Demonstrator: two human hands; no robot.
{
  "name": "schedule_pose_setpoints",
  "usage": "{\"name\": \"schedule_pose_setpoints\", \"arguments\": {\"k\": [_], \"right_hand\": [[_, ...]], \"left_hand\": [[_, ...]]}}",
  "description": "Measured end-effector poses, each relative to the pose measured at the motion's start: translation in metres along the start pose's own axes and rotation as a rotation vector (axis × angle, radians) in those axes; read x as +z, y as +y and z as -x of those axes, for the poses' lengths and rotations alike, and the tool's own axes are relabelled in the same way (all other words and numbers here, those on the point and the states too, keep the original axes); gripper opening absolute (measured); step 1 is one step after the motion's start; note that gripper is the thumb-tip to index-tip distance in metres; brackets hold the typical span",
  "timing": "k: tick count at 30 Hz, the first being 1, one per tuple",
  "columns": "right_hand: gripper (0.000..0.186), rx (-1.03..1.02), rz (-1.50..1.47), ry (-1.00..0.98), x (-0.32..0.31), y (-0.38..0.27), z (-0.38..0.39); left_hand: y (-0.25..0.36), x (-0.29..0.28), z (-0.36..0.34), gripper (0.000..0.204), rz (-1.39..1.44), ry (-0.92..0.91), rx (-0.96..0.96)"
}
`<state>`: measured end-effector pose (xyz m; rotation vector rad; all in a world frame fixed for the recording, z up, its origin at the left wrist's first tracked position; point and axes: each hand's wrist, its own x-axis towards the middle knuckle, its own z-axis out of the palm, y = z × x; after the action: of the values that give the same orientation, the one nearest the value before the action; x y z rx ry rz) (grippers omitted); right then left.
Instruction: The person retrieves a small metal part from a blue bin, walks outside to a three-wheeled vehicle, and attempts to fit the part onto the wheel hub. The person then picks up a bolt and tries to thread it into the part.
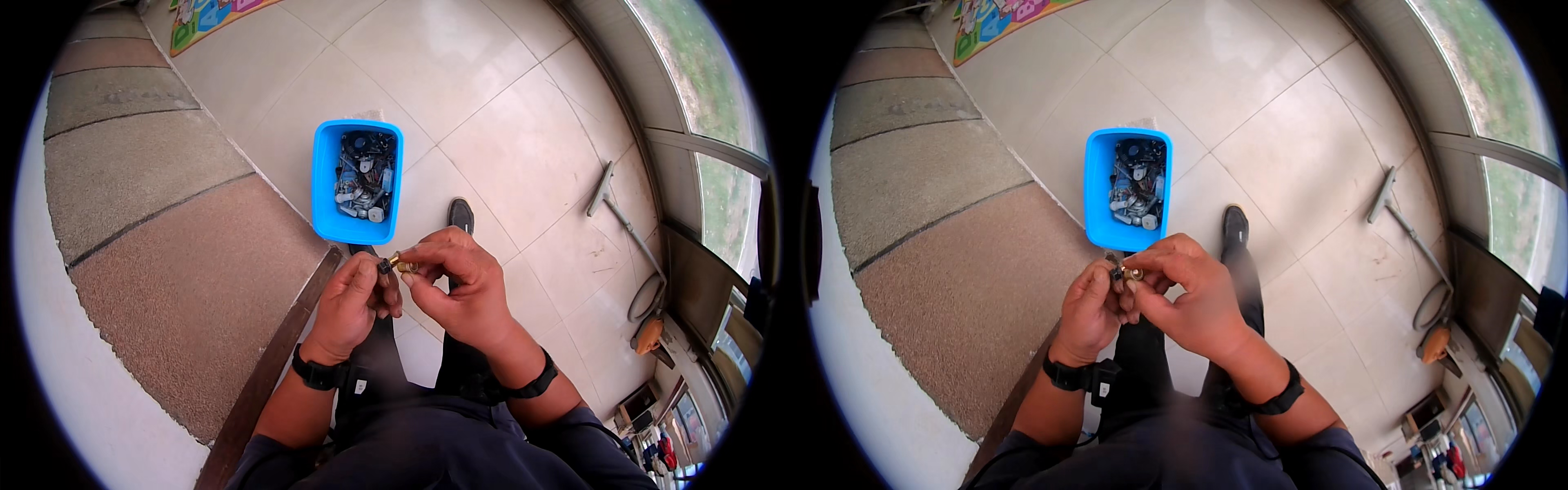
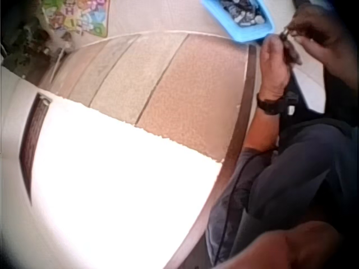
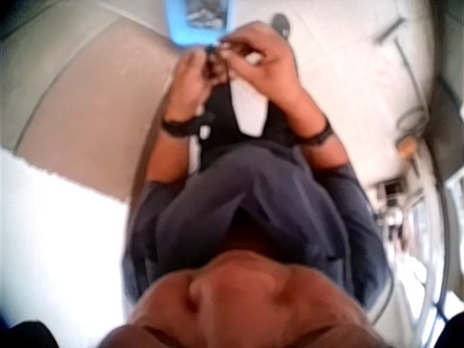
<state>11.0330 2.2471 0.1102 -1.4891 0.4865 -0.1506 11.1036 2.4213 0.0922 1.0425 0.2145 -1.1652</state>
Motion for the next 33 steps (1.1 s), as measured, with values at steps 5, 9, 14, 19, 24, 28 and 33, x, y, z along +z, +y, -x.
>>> {"name": "schedule_pose_setpoints", "arguments": {"k": [5,9,14,19,24,28,33], "right_hand": [[0.021,0.192,-0.232,-0.016,-0.003,0.001,0.007],[0.025,0.361,-0.473,-0.035,-0.007,0.01,0.011],[0.027,0.462,-0.585,-0.05,-0.01,0.023,0.015],[0.029,0.505,-0.625,-0.052,-0.008,0.031,0.015],[0.028,0.523,-0.688,-0.057,-0.006,0.036,0.013],[0.027,0.549,-0.547,-0.155,-0.001,0.041,0.011],[0.026,0.578,-0.459,-0.244,0.01,0.066,0.013]], "left_hand": [[0.011,0.013,0.004,0.028,-0.094,0.003,0.023],[0.007,0.006,0.006,0.027,-0.099,0.019,0.056],[0.004,0.002,0.01,0.022,-0.096,0.048,0.071],[0.005,0.005,0.007,0.023,-0.093,0.045,0.065],[0.004,0.005,0.003,0.022,-0.122,0.043,0.092],[0.0,0.003,-0.002,0.023,-0.291,0.095,0.162],[-0.012,-0.016,-0.008,0.017,-0.529,0.115,0.23]]}}
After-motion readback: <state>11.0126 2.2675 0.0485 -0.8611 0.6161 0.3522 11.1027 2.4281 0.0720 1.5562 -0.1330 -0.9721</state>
